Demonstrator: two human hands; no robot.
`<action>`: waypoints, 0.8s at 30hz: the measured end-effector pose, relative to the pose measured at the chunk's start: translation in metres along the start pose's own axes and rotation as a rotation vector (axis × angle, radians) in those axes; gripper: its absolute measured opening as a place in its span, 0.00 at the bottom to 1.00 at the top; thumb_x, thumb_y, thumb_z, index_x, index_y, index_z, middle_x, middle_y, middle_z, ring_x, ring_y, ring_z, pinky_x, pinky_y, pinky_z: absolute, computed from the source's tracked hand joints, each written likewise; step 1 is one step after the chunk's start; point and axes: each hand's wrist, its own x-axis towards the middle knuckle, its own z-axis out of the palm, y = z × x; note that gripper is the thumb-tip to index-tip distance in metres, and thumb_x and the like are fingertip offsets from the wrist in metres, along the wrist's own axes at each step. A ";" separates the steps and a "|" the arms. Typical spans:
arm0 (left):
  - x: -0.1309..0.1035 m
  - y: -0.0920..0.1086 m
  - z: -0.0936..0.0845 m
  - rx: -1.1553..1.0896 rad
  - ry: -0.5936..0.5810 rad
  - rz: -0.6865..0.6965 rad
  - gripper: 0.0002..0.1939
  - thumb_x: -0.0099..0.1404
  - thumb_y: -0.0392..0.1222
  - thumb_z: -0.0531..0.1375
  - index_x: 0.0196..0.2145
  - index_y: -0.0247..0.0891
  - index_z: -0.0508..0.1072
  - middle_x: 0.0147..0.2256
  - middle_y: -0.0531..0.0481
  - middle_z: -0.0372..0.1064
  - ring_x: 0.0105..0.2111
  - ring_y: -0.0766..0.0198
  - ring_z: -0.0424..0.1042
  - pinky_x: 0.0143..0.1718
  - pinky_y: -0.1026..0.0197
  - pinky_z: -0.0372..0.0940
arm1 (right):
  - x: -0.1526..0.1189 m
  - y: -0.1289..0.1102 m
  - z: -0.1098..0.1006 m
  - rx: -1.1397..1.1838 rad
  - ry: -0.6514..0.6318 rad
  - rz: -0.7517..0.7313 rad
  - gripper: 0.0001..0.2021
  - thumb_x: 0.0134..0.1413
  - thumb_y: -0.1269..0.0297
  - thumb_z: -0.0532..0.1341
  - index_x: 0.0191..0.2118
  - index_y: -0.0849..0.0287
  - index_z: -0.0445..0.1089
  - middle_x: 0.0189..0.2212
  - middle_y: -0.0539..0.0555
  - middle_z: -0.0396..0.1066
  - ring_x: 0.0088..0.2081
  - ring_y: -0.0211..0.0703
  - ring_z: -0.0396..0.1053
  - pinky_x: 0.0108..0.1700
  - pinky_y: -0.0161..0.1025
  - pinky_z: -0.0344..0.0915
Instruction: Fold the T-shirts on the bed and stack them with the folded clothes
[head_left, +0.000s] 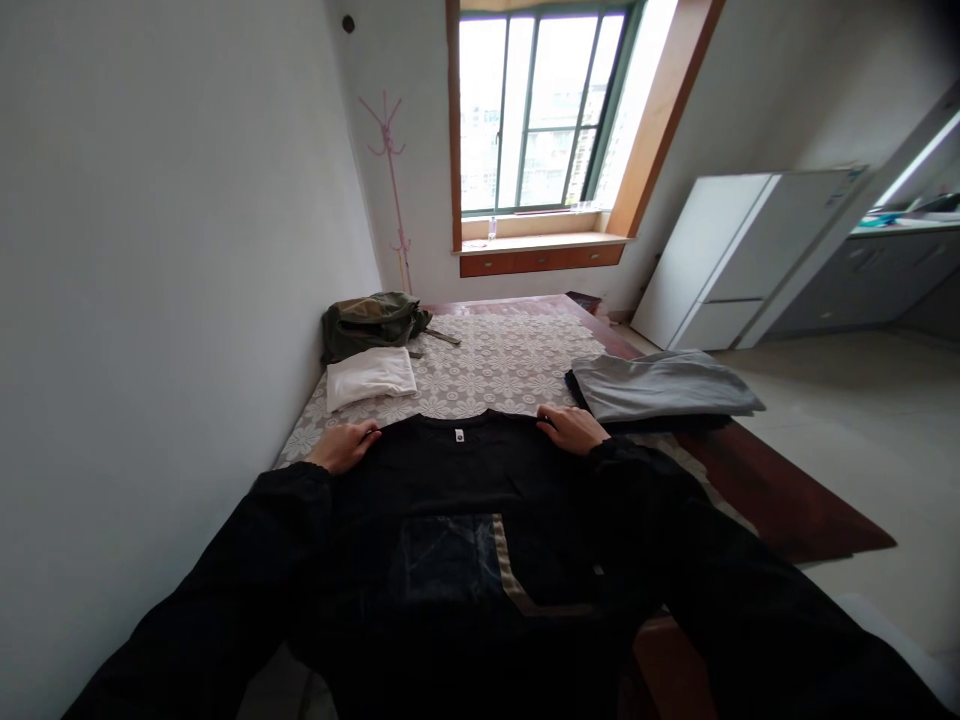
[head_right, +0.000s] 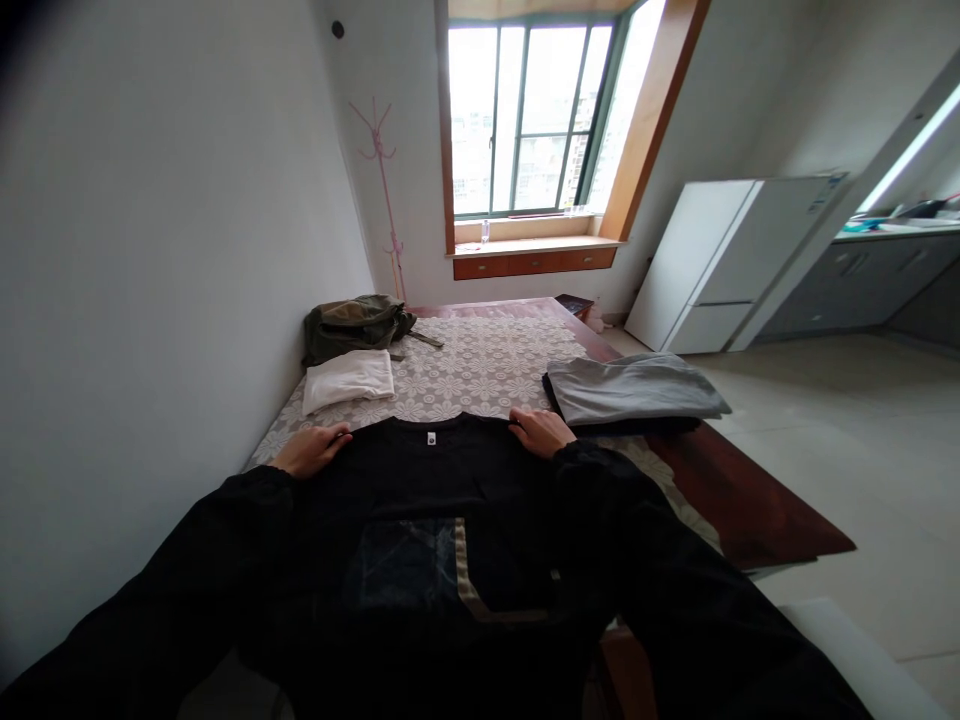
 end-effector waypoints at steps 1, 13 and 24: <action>-0.004 0.001 -0.001 0.006 0.015 -0.003 0.24 0.74 0.57 0.48 0.52 0.44 0.76 0.40 0.41 0.80 0.44 0.47 0.78 0.43 0.55 0.65 | -0.002 0.000 -0.001 0.001 0.009 0.006 0.12 0.68 0.58 0.56 0.49 0.52 0.74 0.40 0.56 0.81 0.42 0.52 0.78 0.42 0.40 0.65; -0.021 0.006 -0.094 -0.053 0.381 -0.001 0.28 0.72 0.63 0.49 0.51 0.44 0.79 0.32 0.50 0.79 0.34 0.54 0.77 0.39 0.60 0.64 | -0.023 0.010 -0.101 0.192 0.424 -0.056 0.14 0.68 0.53 0.57 0.46 0.55 0.75 0.37 0.54 0.81 0.39 0.51 0.77 0.43 0.42 0.67; 0.050 0.023 -0.035 0.029 0.162 -0.053 0.16 0.71 0.49 0.55 0.46 0.40 0.79 0.44 0.39 0.80 0.47 0.47 0.78 0.50 0.52 0.67 | 0.048 -0.001 -0.038 0.013 0.130 0.032 0.09 0.66 0.62 0.59 0.45 0.56 0.76 0.40 0.59 0.80 0.44 0.54 0.76 0.49 0.46 0.68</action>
